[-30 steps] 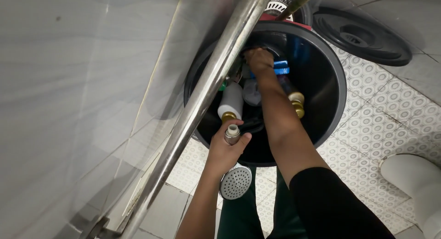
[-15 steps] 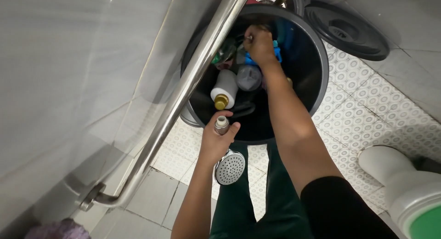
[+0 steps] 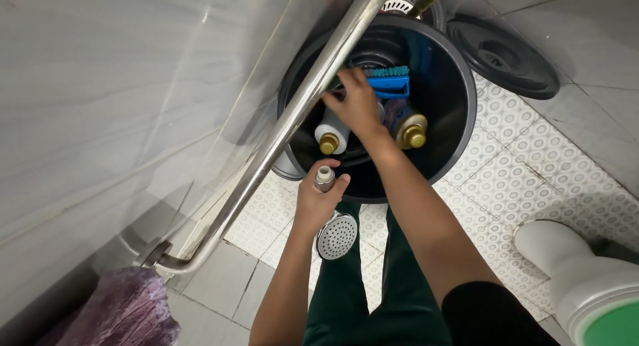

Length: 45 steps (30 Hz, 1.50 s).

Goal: The user is attempting to repair or modify a shower head by removing components and mixing liquid in a plastic bottle.

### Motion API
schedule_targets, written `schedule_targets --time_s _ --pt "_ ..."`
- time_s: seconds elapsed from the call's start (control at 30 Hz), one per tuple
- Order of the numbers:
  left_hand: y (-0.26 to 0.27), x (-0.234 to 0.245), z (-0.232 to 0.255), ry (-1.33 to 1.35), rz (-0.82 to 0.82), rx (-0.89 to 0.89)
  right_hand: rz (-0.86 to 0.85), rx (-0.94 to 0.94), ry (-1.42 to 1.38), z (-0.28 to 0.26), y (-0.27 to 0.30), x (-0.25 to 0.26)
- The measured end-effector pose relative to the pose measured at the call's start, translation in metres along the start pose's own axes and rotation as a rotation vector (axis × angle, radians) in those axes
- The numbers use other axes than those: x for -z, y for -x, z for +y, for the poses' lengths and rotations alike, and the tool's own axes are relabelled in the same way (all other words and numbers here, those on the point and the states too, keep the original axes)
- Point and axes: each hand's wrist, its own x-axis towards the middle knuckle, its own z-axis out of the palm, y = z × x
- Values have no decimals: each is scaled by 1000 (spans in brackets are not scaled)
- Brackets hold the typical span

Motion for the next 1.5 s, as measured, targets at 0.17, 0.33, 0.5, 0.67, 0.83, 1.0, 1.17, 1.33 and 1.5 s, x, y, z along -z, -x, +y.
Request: schedule_targets --time_s 0.17,0.33,0.5,0.67,0.83,1.0,1.17,1.33,1.5 --pt "6 3 2 4 1 7 -98 -102 141 -2 -3 -28" --pt "22 6 -3 5 -5 9 36 1 16 3 14 -4" --pt "62 -1 3 -64 -63 11 227 -74 -172 -65 67 90" --pt "106 -11 3 -157 -125 -191 372 -50 -195 -117 149 184" --pt "156 -38 2 -352 -256 -443 487 -120 -213 -163 231 258" --pt "226 -79 12 -496 -385 -608 468 -92 -151 -202 314 317" --pt "297 -128 6 -605 -523 -774 530 -115 -99 -233 413 368" --pt "356 -175 -34 -605 -740 -1066 679 -171 -8 -268 538 413" --pt "438 -252 -52 -789 -1096 -843 813 -228 86 -299 645 460"
